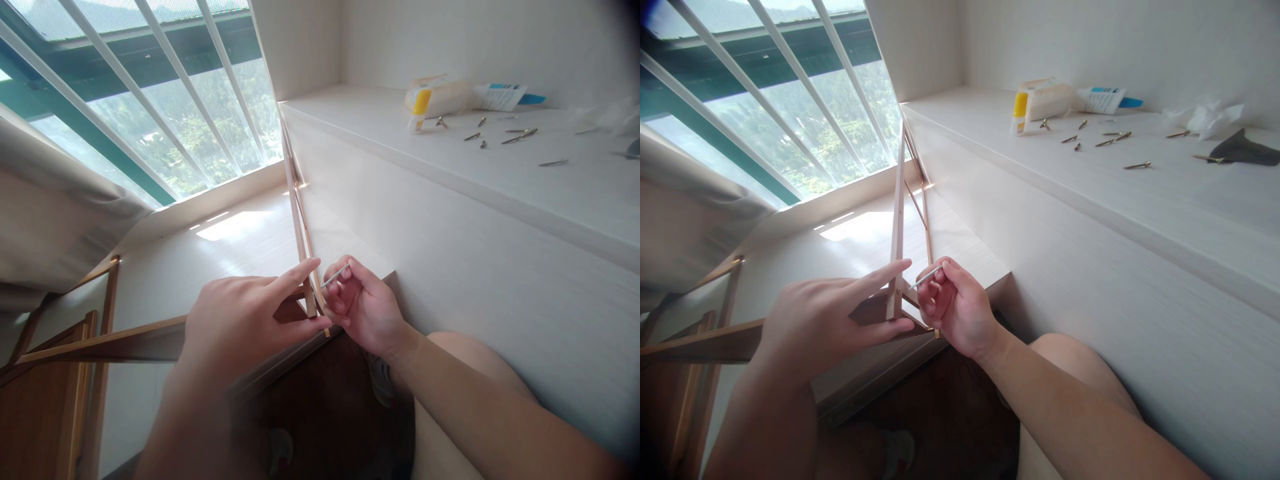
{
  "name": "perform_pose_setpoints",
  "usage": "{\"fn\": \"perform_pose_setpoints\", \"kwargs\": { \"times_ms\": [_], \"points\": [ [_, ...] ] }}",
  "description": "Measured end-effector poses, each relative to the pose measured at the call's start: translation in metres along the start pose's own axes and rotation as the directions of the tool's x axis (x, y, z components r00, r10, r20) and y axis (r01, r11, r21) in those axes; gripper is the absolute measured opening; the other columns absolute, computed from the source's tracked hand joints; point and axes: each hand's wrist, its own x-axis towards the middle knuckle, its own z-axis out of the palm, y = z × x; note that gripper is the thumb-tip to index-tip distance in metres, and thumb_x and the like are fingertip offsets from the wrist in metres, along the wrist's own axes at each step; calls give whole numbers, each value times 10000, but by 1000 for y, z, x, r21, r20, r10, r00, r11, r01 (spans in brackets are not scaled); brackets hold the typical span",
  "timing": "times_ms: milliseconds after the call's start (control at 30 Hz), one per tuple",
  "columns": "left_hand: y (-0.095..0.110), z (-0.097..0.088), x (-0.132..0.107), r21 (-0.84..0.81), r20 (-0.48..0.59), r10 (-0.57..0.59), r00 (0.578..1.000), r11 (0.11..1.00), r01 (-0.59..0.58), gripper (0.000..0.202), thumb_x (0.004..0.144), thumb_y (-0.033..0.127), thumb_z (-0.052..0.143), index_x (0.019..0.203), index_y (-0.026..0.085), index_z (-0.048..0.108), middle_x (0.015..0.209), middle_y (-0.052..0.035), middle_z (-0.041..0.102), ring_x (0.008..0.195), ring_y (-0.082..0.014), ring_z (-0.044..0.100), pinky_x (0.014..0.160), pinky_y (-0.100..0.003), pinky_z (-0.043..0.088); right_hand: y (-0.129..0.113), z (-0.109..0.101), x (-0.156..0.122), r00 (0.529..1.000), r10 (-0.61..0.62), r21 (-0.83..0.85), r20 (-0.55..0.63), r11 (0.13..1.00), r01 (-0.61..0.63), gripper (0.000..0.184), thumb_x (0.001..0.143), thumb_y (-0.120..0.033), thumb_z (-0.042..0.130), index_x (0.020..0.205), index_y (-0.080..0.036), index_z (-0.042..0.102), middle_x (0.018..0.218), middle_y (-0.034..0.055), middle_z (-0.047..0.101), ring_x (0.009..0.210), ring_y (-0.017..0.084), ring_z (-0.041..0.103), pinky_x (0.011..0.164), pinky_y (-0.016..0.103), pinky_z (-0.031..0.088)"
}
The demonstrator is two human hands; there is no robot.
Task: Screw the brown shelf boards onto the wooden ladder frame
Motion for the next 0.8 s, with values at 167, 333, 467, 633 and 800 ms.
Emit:
{"fn": "perform_pose_setpoints", "kwargs": {
  "times_ms": [167, 333, 467, 633, 800],
  "points": [
    [0, 1, -1, 19, -4, 1, 1000, 1000, 0, 663, 795, 704, 589, 1344, 332, 582, 589, 1, 655, 538, -194, 621, 522, -303, 291, 6, -2, 4, 999, 25, -3, 25, 1000, -25, 281, 920, -435, 550, 787, -219, 431, 713, -16, 584, 507, 98, 478, 369, 166, 326],
    [0, 0, -1, 34, 7, -1, 1000, 999, 1, 659, 798, 712, 577, 1339, 336, 584, 580, 1, 647, 545, -202, 627, 521, -306, 292, 10, -3, 5, 999, 1, 19, 38, 1000, -2, 280, 928, -441, 542, 794, -218, 437, 727, -14, 591, 517, 97, 485, 369, 167, 328],
    [0, 0, -1, 36, 4, -6, 1000, 999, 6, 660, 792, 716, 580, 1331, 333, 591, 587, -7, 659, 550, -204, 635, 521, -304, 298, 10, 1, 4, 1000, -9, 9, 9, 1000, 9, 285, 920, -436, 560, 786, -217, 438, 722, -18, 595, 519, 95, 489, 369, 165, 330],
    [0, 0, -1, 25, 12, -12, 1000, 1000, 11, 669, 786, 713, 590, 1340, 339, 584, 624, -18, 684, 559, -211, 643, 512, -298, 283, 13, 6, 2, 997, -71, -65, -17, 995, 70, 304, 914, -482, 569, 809, -220, 458, 743, -10, 612, 524, 100, 489, 367, 170, 337],
    [1, -1, -1, 18, -2, -20, 1000, 1000, 21, 665, 782, 722, 586, 1328, 342, 595, 624, -15, 687, 557, -210, 641, 515, -292, 282, 13, 0, 0, 967, -246, -403, -72, 894, 198, 294, 936, -471, 567, 824, -201, 532, 742, -11, 610, 515, 82, 470, 401, 179, 348]
  ]
}}
